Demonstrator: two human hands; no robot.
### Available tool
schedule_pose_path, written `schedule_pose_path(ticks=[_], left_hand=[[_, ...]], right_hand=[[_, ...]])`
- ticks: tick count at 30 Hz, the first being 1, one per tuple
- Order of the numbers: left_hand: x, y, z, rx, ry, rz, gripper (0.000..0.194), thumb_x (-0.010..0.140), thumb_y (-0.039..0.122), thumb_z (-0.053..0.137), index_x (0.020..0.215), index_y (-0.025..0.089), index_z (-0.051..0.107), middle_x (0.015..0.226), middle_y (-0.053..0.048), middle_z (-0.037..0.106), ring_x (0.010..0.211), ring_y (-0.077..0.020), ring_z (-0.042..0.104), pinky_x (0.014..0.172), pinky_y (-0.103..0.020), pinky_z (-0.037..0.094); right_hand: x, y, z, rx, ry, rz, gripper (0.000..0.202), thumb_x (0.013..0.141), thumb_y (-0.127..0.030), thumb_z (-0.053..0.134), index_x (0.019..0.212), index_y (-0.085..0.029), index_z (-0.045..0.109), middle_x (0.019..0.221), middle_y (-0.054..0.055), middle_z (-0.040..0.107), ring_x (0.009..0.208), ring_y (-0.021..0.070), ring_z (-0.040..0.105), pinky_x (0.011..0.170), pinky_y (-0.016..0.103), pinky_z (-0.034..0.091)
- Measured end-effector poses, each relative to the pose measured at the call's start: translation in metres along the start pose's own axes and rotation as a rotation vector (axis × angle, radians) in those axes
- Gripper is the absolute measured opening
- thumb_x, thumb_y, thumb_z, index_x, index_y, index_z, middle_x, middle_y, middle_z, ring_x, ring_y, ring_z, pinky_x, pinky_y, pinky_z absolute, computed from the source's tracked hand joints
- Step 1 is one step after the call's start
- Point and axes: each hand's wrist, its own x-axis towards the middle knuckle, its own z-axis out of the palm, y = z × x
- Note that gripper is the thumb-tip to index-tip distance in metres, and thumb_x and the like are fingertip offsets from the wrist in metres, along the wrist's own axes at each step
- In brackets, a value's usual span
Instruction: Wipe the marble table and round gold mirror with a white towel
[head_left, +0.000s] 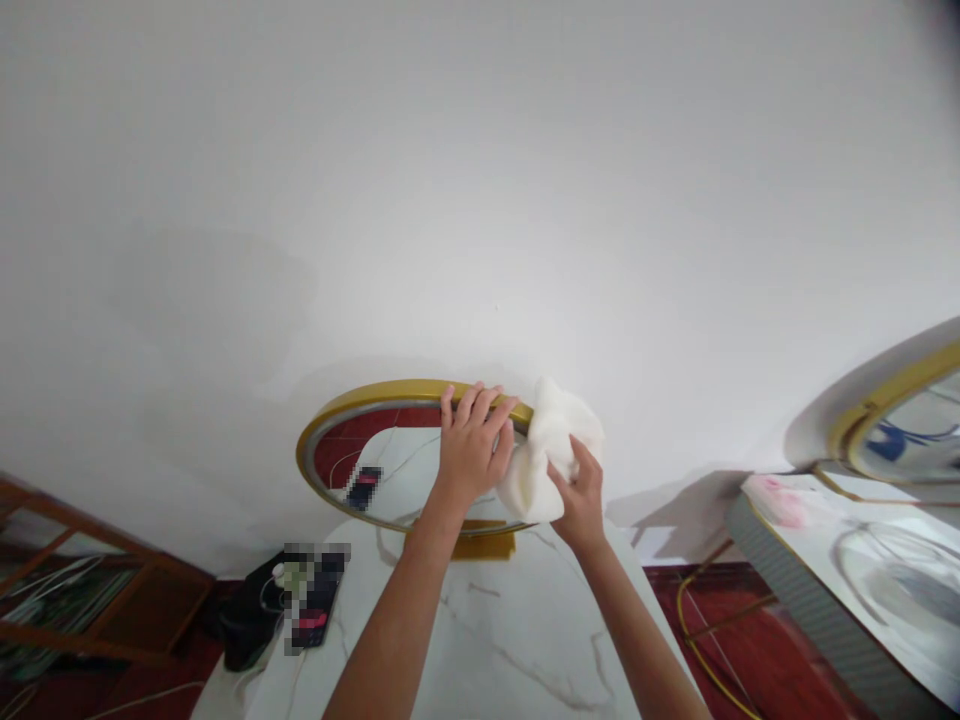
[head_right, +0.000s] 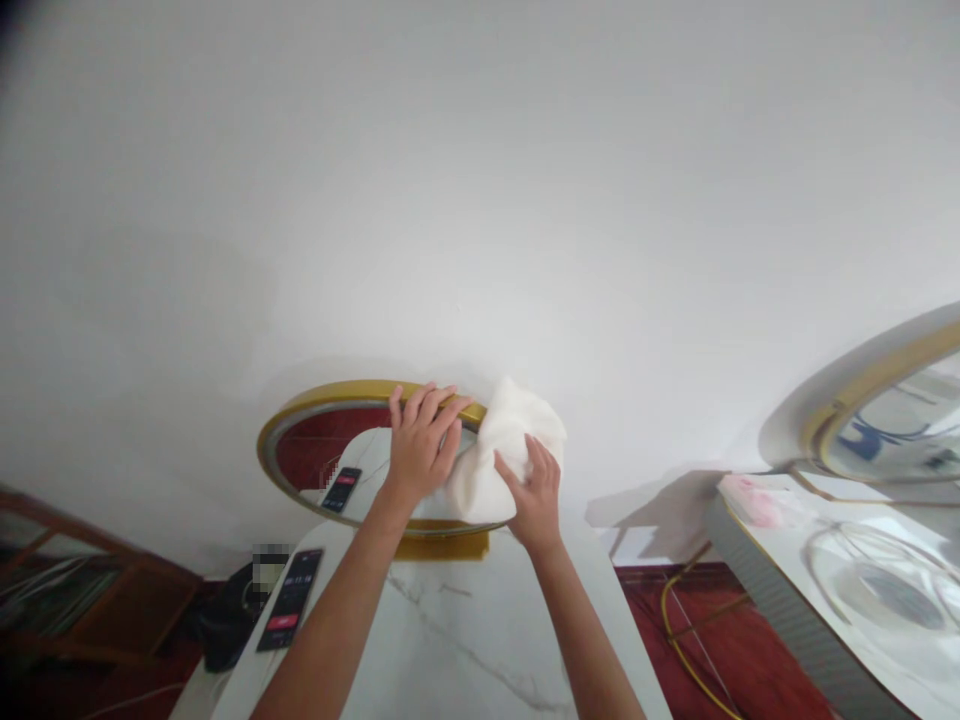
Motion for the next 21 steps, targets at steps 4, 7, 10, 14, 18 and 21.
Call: schedule_pose_path(ticks=[4,7,10,14,18,21], left_hand=[[0.0,-0.001,-0.003,-0.019,-0.016,0.012,0.033,0.091,0.028,0.038,0.117,0.026,0.058,0.125,-0.003,0.056,0.124,-0.023,0.039,0.111,-0.05,0.012],[0.0,-0.002,-0.006,-0.025,-0.019,0.002,0.032,0.092,0.028,0.037,0.117,0.028,0.057,0.125,-0.001,0.056,0.124,-0.0217,0.038,0.111,-0.049,0.011],[0.0,-0.002,-0.007,-0.024,-0.02,0.003,0.033,0.092,0.028,0.037,0.119,0.029,0.056,0.125,0.0,0.056,0.125,-0.0207,0.038,0.112,-0.048,0.011],[0.0,-0.002,-0.006,-0.03,-0.02,0.01,0.033,0.092,0.029,0.037,0.12,0.029,0.055,0.126,0.0,0.055,0.126,-0.0206,0.037,0.112,-0.048,0.01],[0.001,-0.002,-0.004,-0.033,-0.012,0.005,0.031,0.092,0.029,0.039,0.118,0.029,0.056,0.125,-0.001,0.056,0.125,-0.021,0.038,0.112,-0.048,0.009],[0.001,-0.002,-0.003,-0.033,-0.003,-0.001,0.03,0.092,0.029,0.039,0.115,0.029,0.058,0.124,-0.001,0.056,0.125,-0.0216,0.038,0.111,-0.048,0.009]], right_hand=[[0.024,-0.018,-0.005,-0.081,-0.01,-0.132,0.054,0.08,-0.026,0.06,0.13,-0.038,0.045,0.151,0.001,0.007,0.134,0.0384,0.019,0.104,0.061,0.024],[0.02,-0.013,0.001,-0.063,-0.009,-0.127,0.052,0.079,-0.029,0.062,0.129,-0.036,0.047,0.151,0.002,0.007,0.134,0.0391,0.02,0.104,0.058,0.028],[-0.005,0.006,0.009,-0.009,0.01,-0.081,0.052,0.079,-0.027,0.062,0.129,-0.031,0.048,0.15,0.005,0.006,0.134,0.038,0.02,0.102,0.056,0.033],[-0.045,0.034,0.011,0.034,-0.082,-0.012,0.055,0.078,-0.023,0.062,0.13,-0.026,0.046,0.15,0.01,0.002,0.133,0.038,0.022,0.097,0.053,0.041],[-0.063,0.044,0.003,-0.034,-0.182,0.0,0.052,0.078,-0.023,0.06,0.129,-0.025,0.048,0.15,0.01,0.002,0.132,0.0384,0.024,0.096,0.052,0.042],[-0.055,0.037,-0.004,-0.094,-0.193,-0.029,0.054,0.077,-0.026,0.061,0.129,-0.026,0.048,0.15,0.009,0.002,0.132,0.0392,0.023,0.098,0.055,0.038]])
